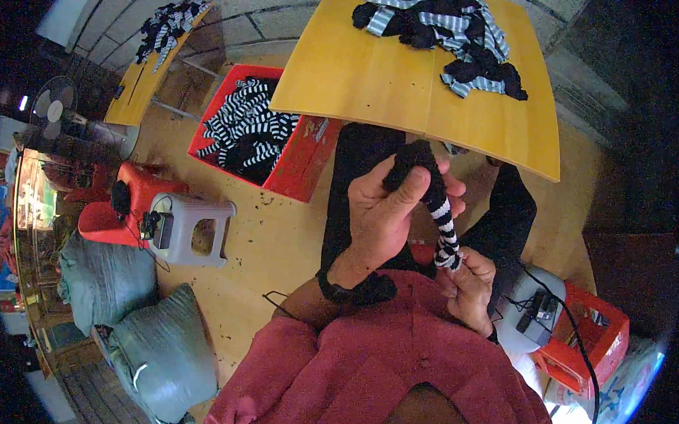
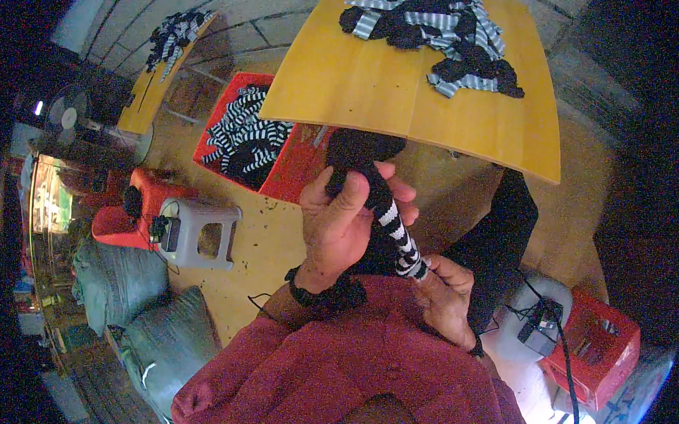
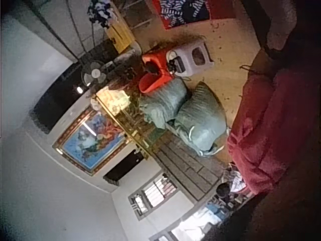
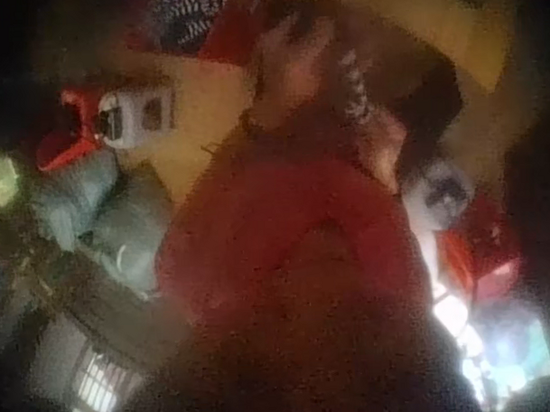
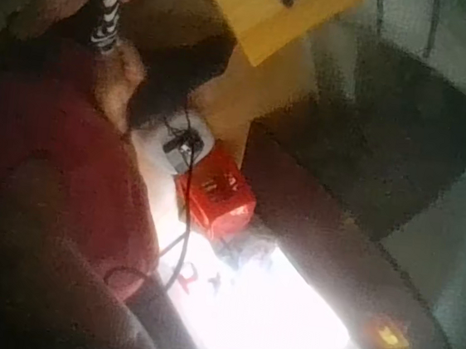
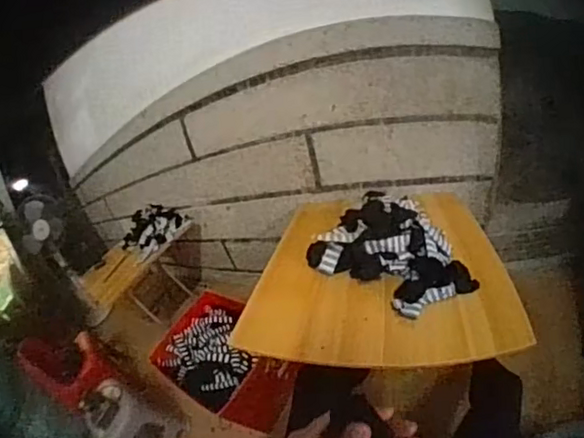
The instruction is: Turning small striped fabric tubes inside out using a long thin stick tool.
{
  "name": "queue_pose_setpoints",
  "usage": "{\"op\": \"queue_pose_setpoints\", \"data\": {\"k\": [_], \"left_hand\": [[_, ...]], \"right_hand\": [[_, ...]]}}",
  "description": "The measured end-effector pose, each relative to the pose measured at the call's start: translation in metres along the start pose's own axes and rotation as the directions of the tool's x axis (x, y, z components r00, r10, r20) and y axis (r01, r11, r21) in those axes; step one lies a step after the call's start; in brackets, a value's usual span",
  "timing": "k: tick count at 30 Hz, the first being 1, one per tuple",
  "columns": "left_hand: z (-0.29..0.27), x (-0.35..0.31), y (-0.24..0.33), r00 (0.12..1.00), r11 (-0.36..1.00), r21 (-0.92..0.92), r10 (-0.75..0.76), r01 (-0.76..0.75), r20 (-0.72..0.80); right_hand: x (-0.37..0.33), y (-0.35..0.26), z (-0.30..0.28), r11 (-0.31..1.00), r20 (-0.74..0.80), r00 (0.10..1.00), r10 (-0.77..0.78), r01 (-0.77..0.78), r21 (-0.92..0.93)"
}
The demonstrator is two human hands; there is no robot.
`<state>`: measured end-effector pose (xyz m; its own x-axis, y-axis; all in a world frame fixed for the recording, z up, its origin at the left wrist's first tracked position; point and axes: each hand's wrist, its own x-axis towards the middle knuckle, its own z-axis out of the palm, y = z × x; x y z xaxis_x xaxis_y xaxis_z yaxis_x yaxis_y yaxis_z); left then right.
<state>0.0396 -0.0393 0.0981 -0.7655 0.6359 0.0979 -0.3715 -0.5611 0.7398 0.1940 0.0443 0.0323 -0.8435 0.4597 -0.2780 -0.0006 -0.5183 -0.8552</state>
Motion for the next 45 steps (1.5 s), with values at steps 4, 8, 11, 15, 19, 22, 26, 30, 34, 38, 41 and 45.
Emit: {"op": "queue_pose_setpoints", "data": {"k": [4,8,11,15,19,22,26,30,34,38,41,45], "left_hand": [[0.007,-0.001,-0.002,0.996,0.998,-0.062,0.018,-0.023,-0.091],[0.001,-0.005,-0.006,0.996,0.995,-0.061,-0.083,0.081,-0.035],[-0.004,-0.002,-0.006,0.994,0.995,-0.033,-0.097,0.095,-0.053],[0.002,0.007,-0.001,0.997,0.993,-0.117,-0.019,0.011,-0.073],[-0.006,0.022,0.012,0.996,0.970,-0.244,0.038,-0.016,0.086],[-0.008,0.024,0.012,0.995,0.980,-0.195,0.049,-0.031,0.090],[-0.009,0.023,0.011,0.986,0.967,-0.254,0.035,0.008,0.166],[-0.001,0.019,0.010,0.983,0.977,-0.215,0.034,0.006,0.181],[0.002,0.014,0.003,0.990,0.993,-0.019,0.121,-0.119,0.079],[0.004,0.011,0.006,0.989,0.982,0.127,0.135,-0.141,0.059],[0.004,0.011,0.004,0.992,0.984,0.127,0.118,-0.122,0.039],[-0.004,0.018,0.002,0.983,0.985,0.068,0.165,-0.159,-0.081]], "right_hand": [[0.001,-0.002,0.001,0.940,0.142,0.980,0.137,-0.174,0.294],[0.010,-0.003,0.007,0.874,0.334,0.929,0.158,-0.289,0.391],[0.012,-0.010,0.011,0.969,0.221,0.973,0.064,-0.113,0.221],[0.011,-0.004,0.006,0.997,0.132,0.991,0.017,-0.028,0.076],[0.002,-0.004,0.001,0.986,0.055,0.998,-0.013,0.022,-0.164],[0.000,-0.010,0.003,0.924,0.019,0.996,-0.090,0.091,-0.371],[0.000,-0.014,0.005,0.844,0.036,0.986,-0.164,0.159,-0.512],[-0.003,-0.013,0.007,0.933,-0.050,0.997,-0.054,0.033,-0.359],[0.000,-0.014,-0.001,0.996,0.056,0.996,0.074,-0.076,0.040],[0.004,-0.018,0.004,0.975,0.146,0.983,0.111,-0.136,0.175],[0.005,-0.018,0.009,0.987,0.141,0.988,0.061,-0.081,0.138],[0.001,-0.016,0.004,0.974,-0.032,0.999,0.016,-0.023,-0.224]]}}
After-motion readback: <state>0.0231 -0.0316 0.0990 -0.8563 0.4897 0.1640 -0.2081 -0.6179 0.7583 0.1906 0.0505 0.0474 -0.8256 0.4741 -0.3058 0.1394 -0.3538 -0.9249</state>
